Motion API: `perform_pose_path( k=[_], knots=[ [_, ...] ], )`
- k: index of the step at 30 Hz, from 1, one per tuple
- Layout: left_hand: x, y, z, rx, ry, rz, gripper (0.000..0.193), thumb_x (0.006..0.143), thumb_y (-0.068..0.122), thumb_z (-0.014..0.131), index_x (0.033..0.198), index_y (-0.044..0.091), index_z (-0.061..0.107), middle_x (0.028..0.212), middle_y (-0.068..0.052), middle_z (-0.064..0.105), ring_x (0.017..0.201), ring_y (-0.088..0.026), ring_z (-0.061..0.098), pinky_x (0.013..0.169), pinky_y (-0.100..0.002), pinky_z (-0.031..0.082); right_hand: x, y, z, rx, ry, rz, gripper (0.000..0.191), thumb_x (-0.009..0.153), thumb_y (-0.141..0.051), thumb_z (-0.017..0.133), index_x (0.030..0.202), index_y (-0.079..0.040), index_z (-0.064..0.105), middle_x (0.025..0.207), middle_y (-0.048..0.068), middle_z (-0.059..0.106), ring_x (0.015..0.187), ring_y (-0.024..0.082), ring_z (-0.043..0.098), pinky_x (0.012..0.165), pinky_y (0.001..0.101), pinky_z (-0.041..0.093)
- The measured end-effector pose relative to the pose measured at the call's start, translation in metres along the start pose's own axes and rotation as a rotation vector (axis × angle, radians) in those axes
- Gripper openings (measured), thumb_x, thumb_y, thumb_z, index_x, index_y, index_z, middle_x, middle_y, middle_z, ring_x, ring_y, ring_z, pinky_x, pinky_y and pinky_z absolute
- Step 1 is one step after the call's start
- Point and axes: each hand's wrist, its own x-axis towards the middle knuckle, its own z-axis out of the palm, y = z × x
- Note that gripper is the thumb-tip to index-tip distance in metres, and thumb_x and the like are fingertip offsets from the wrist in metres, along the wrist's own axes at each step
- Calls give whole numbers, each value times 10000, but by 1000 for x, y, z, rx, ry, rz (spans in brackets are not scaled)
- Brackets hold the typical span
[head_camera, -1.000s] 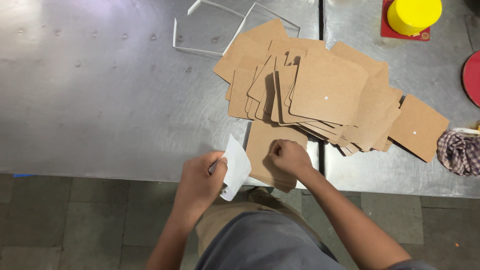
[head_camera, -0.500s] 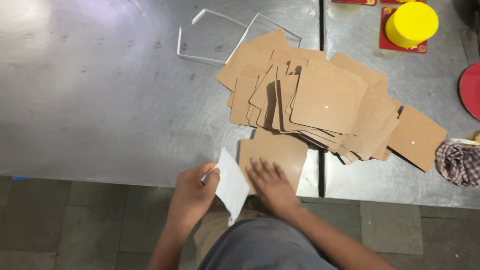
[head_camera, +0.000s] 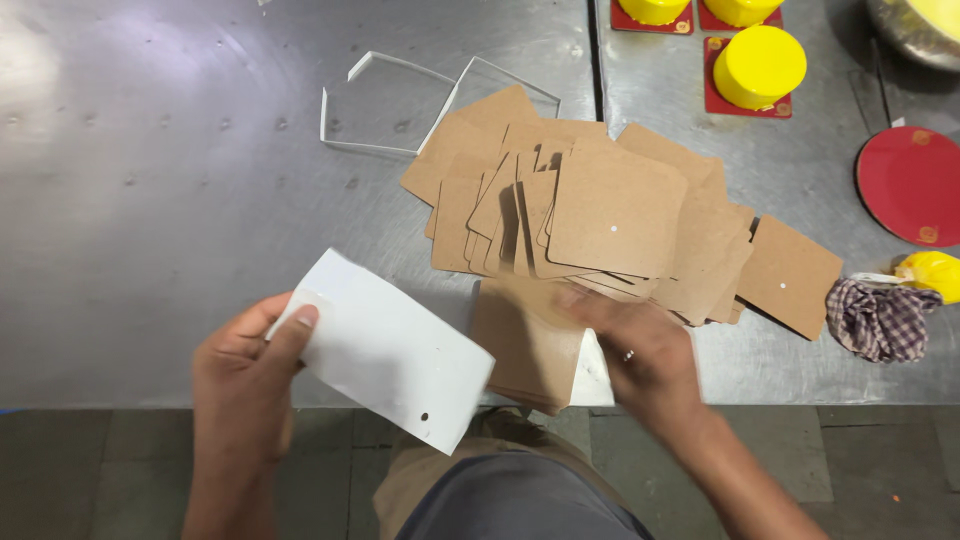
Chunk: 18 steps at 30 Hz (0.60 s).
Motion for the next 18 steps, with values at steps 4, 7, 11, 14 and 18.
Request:
perform_pose_path(
  k=[4,7,11,14,18],
  knots=[
    [1,-10,22,-6,-124,-47,364,915,40,618,1269,-43,646,1050,-92,756,872,-140,711,743,-317,599,27,49,18,-232,45,-27,443,927,40,646,1341,-114,673,1397,89,676,1343,275,618,1057,420,439],
    [1,-18,47,-1,-224,-126,370,910,53,608,1270,-21,648,1045,-79,765,879,-128,714,747,-311,597,37,85,42,-270,-145,16,463,848,-80,711,1311,-83,684,1423,160,616,1365,352,523,1080,497,369],
    [-4,-24,73,145,-292,-92,299,952,100,601,1206,-21,703,957,-60,774,825,-82,678,728,-267,560,36,104,45,-186,-190,152,450,833,-154,732,1272,-65,689,1399,168,622,1334,359,531,1090,491,406],
    [-16,-25,87,114,-364,-25,248,976,108,601,1146,-34,712,931,-44,762,820,-54,647,718,-243,539,32,84,33,-1,-79,211,318,919,-139,710,1225,-55,712,1306,142,690,1246,308,620,1050,424,478],
    [-26,-16,101,189,-398,79,212,967,101,628,1096,-33,732,880,-38,728,760,-55,601,641,-247,516,25,26,14,382,61,448,124,949,-86,706,1054,-60,765,1076,81,767,952,190,719,838,289,576]
  ],
)
